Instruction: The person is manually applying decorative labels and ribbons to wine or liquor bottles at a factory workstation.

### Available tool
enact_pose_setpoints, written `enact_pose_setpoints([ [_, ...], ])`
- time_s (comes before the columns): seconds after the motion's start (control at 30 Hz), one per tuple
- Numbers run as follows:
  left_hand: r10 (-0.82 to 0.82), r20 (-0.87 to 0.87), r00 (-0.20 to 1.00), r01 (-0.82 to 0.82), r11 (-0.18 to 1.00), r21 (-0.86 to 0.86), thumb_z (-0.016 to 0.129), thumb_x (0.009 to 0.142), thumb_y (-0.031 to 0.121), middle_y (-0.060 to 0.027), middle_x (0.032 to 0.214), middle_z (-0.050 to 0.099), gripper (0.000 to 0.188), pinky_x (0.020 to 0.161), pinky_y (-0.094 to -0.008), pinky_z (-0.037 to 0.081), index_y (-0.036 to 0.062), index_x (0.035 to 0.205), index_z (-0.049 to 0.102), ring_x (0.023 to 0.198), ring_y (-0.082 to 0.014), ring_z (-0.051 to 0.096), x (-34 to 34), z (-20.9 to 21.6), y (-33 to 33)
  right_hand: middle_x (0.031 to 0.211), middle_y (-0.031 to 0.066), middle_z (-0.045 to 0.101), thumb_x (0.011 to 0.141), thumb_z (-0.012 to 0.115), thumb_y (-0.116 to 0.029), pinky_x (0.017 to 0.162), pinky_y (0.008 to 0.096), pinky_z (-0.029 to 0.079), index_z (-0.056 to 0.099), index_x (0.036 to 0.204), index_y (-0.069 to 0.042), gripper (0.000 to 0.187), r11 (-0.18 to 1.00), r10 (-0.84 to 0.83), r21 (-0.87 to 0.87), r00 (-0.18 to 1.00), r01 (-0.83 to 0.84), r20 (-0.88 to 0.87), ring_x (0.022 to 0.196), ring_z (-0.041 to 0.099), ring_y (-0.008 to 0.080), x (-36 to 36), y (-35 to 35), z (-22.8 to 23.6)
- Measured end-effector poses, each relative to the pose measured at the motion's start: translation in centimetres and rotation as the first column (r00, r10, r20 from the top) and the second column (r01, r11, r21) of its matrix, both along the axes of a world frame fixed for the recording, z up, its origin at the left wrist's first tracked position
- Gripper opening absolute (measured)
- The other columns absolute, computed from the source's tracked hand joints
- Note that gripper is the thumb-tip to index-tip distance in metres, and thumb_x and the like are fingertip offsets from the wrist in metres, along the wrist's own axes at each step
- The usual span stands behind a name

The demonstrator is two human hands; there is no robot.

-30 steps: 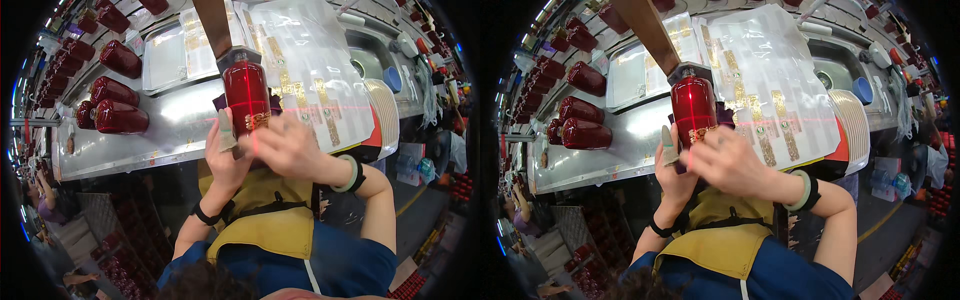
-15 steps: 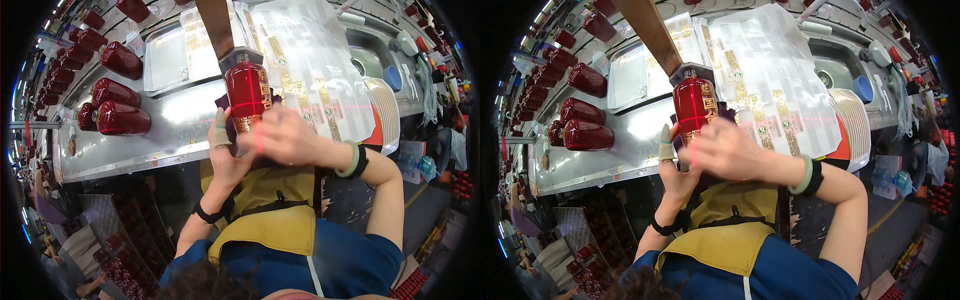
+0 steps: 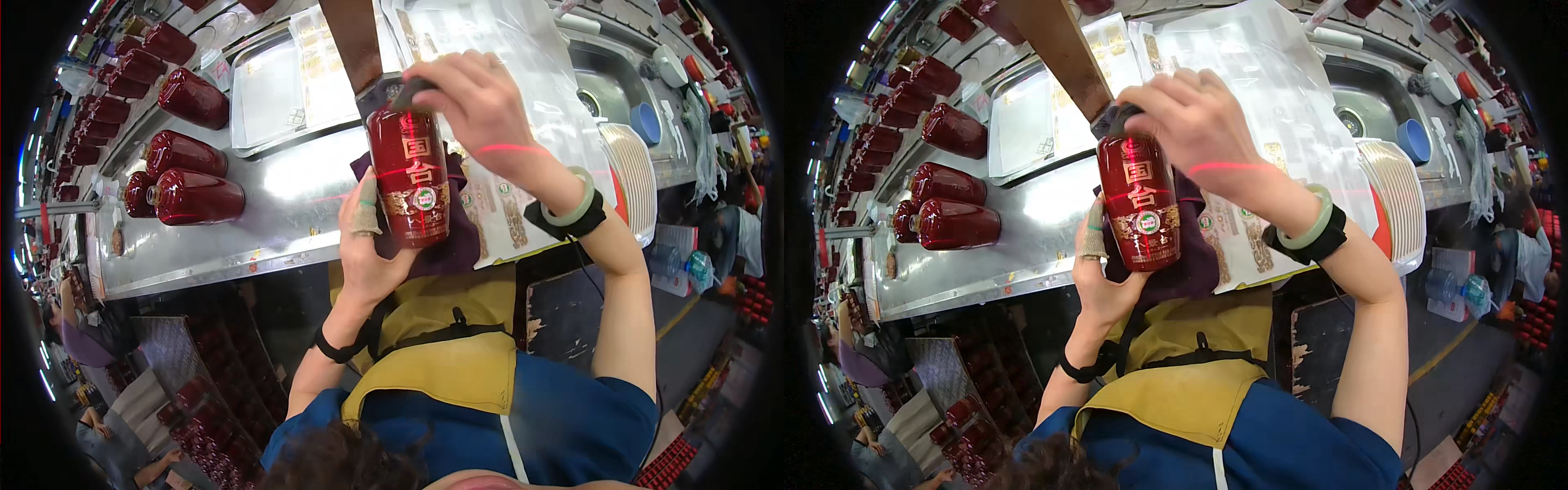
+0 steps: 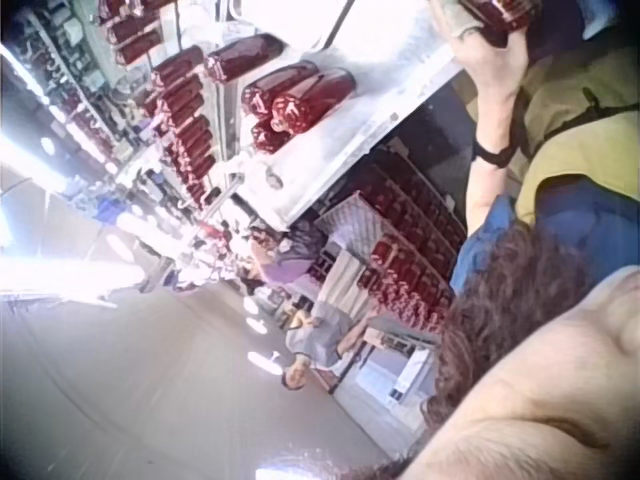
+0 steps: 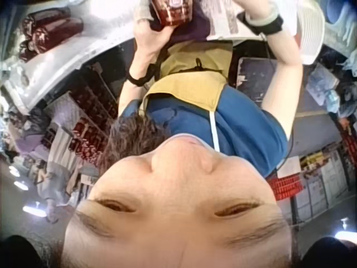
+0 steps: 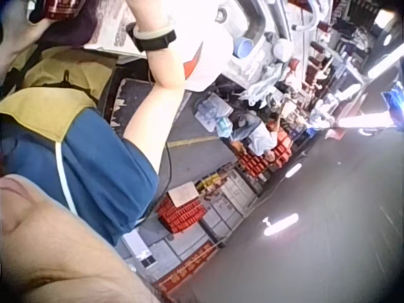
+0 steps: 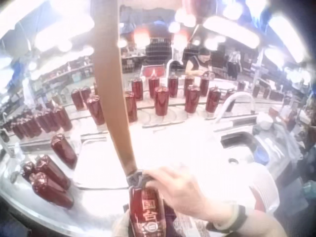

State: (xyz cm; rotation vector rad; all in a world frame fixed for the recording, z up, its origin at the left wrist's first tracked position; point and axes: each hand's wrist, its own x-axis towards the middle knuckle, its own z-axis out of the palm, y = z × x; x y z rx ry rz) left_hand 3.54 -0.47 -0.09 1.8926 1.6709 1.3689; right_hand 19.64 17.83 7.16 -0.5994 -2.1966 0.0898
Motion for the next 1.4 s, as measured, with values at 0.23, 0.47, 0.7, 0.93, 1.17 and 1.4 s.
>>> enact_pose_setpoints([
  [0.23, 0.008, -0.055, 0.998, -0.009, 1.0, -0.013, 0.093, 0.069, 0.012, -0.0236, 0.146, 0.055, 0.1, 0.11, -0.0418, 0.046, -0.0066, 0.153, 0.041, 0.13, -0.0356, 0.058, 0.0, -0.2, -0.4, 0.085, -0.001, 0.068, 0.083, 0.078, -0.018, 0.072, 0.0353, 0.05, 0.072, 0.098, -0.014, 0.017, 0.991, 0.132, 0.005, 0.989, -0.133, 0.063, 0.08, 0.064, 0.021, -1.4, -0.4, 0.6],
  [0.47, -0.01, 0.032, 0.999, 0.011, 0.999, -0.042, 0.09, 0.069, 0.009, -0.0247, 0.143, 0.058, 0.095, 0.115, -0.0484, 0.037, -0.0091, 0.15, 0.044, 0.129, -0.0395, 0.056, -0.1, -0.3, -0.5, 0.098, -0.0075, 0.071, 0.08, 0.073, -0.013, 0.08, 0.0346, 0.045, 0.074, 0.096, -0.019, 0.018, 0.981, 0.138, 0.135, 0.99, -0.142, 0.044, 0.085, 0.061, 0.0169, 0.6, -1.0, -0.2],
  [0.7, -0.036, 0.094, 0.995, 0.042, 0.997, -0.064, 0.088, 0.073, 0.01, -0.025, 0.149, 0.054, 0.089, 0.117, -0.0502, 0.036, -0.0054, 0.15, 0.045, 0.137, -0.0393, 0.053, -0.2, -0.4, -0.5, 0.105, -0.0047, 0.068, 0.08, 0.077, -0.01, 0.072, 0.0288, 0.049, 0.074, 0.104, -0.016, 0.025, 0.876, 0.483, 0.002, 0.875, -0.483, 0.023, 0.076, 0.054, 0.0141, 4.3, -12.2, -4.4],
  [0.93, 0.129, -0.344, 0.93, -0.032, 0.961, 0.273, 0.089, 0.068, 0.001, -0.0202, 0.143, 0.061, 0.062, 0.108, -0.0473, 0.047, 0.0059, 0.128, 0.072, 0.131, -0.0414, 0.058, 0.6, -1.3, -2.6, 0.094, 0.0136, 0.067, 0.098, 0.068, -0.006, 0.076, 0.0314, 0.053, 0.055, 0.127, -0.001, 0.032, 0.533, -0.325, -0.845, 0.932, 0.038, -0.163, 0.085, 0.069, 0.0206, 3.5, -14.1, -5.5],
  [1.17, 0.166, -0.09, 0.982, -0.156, 0.982, 0.105, 0.091, 0.07, 0.003, -0.0231, 0.148, 0.057, 0.074, 0.111, -0.0463, 0.045, -0.0011, 0.138, 0.062, 0.135, -0.0392, 0.056, 0.2, -1.7, -3.2, 0.099, 0.0094, 0.071, 0.101, 0.062, -0.004, 0.078, 0.0282, 0.051, 0.066, 0.122, 0.0, 0.021, 0.682, -0.387, -0.724, 0.891, 0.102, -0.238, 0.085, 0.065, 0.0143, 6.9, -11.2, -5.0],
  [1.4, -0.093, 0.093, 0.991, 0.111, 0.97, -0.216, 0.088, 0.073, 0.007, -0.0273, 0.147, 0.056, 0.091, 0.113, -0.0395, 0.043, -0.0037, 0.152, 0.044, 0.136, -0.0345, 0.058, 0.0, 0.7, -0.2, 0.101, -0.0018, 0.059, 0.106, 0.053, -0.005, 0.08, 0.0207, 0.042, 0.059, 0.124, -0.002, 0.019, 0.523, -0.37, -0.832, 0.829, -0.188, -0.42, 0.088, 0.049, 0.004, 7.2, -11.7, -5.1],
])
